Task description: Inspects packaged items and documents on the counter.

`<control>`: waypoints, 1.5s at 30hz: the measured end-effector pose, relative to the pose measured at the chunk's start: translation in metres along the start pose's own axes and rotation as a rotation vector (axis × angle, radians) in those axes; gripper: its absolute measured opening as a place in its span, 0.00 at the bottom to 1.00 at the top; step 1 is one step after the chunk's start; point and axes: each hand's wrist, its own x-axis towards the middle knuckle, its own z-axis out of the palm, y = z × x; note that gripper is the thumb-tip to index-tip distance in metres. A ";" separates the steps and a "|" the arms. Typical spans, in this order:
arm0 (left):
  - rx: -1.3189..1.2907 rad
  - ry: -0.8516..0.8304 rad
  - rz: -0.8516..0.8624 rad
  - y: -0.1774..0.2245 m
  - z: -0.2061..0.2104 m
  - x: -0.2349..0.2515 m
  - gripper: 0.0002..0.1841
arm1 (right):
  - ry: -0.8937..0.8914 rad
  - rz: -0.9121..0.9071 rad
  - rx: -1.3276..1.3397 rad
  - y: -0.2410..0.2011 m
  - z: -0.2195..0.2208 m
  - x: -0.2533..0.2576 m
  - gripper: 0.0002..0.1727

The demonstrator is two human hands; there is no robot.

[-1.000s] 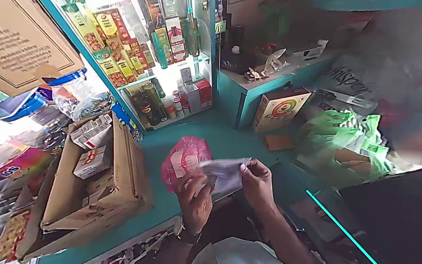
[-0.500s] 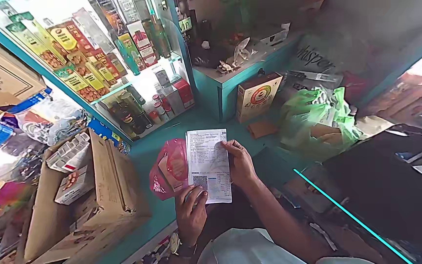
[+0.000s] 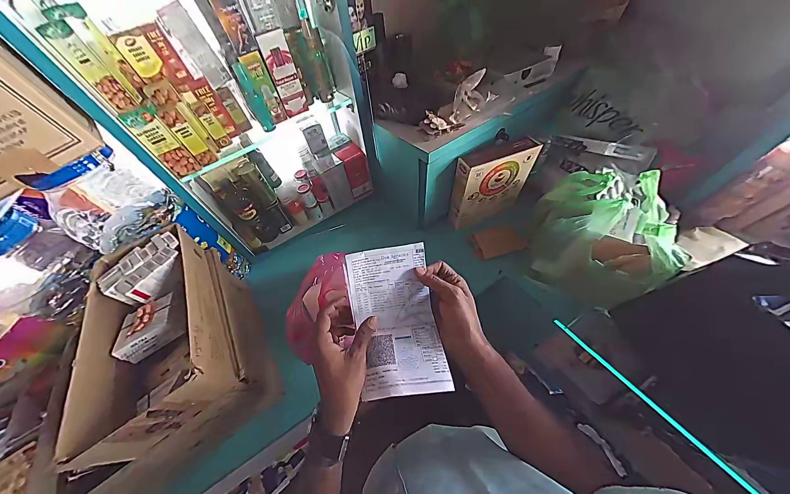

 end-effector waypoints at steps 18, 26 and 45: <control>-0.248 -0.281 -0.219 0.009 0.032 -0.042 0.05 | -0.041 0.535 -0.007 -0.030 -0.041 -0.061 0.20; -0.271 -0.190 -0.194 -0.004 0.046 -0.058 0.06 | -0.615 -0.029 -0.106 -0.004 -0.144 -0.041 0.34; 0.281 0.372 -0.068 -0.058 -0.051 -0.018 0.31 | 0.273 -0.278 -1.316 0.043 -0.095 0.099 0.62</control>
